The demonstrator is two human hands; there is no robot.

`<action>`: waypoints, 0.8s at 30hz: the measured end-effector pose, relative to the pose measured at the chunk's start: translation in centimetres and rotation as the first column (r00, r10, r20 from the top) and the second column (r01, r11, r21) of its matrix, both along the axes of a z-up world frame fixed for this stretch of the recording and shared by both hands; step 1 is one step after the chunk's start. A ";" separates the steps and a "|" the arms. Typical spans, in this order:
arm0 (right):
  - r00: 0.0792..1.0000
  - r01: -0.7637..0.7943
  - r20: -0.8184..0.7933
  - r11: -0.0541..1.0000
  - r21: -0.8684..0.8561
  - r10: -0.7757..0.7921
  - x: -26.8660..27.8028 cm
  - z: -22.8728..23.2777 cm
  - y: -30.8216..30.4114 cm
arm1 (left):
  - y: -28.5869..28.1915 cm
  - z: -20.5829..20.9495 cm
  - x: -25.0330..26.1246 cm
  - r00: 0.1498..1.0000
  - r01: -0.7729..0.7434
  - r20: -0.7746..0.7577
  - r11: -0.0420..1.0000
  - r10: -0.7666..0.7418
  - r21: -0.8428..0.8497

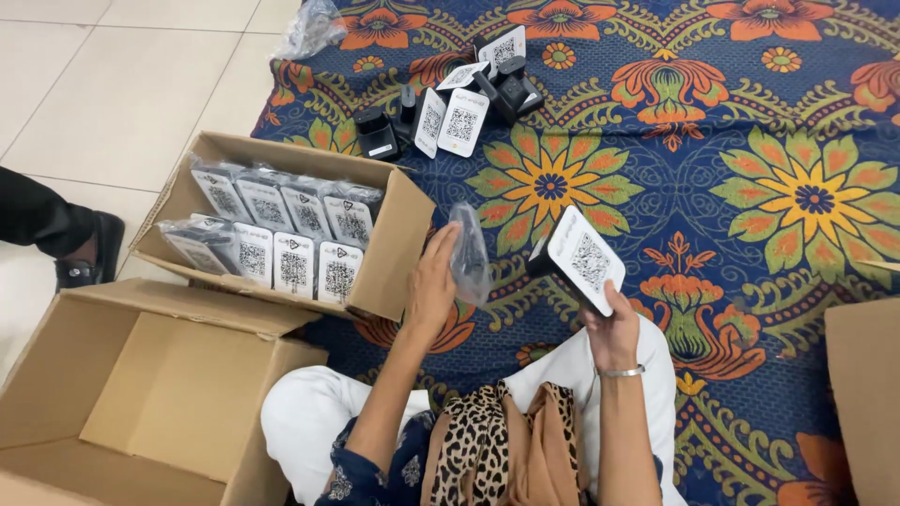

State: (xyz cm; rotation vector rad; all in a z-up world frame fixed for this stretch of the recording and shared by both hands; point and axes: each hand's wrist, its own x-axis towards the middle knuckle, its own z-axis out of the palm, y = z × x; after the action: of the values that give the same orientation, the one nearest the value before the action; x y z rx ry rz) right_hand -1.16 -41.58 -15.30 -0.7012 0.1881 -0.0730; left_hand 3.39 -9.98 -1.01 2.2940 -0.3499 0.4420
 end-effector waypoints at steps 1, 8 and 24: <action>1.000 0.000 0.003 1.000 0.000 0.000 0.0 3.0 0.6 | -0.1 0.6 -0.2 1.000 0.000 0.003 1.000 0.000 0.000; 0.997 -0.073 0.022 0.993 -0.091 0.075 1.3 14.1 4.9 | -1.1 4.2 -1.0 0.986 0.134 -0.100 0.990 -0.131 0.031; 0.925 -0.379 -0.284 0.648 -0.660 0.252 0.6 11.6 5.6 | -0.1 -1.9 0.1 0.996 0.088 -0.011 0.996 -0.088 -0.008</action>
State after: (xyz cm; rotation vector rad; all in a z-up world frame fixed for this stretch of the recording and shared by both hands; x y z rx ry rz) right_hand -0.55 -35.95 -3.67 -1.5189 0.1943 0.2756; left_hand 3.47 -10.06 -2.92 2.2626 -0.4407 0.3850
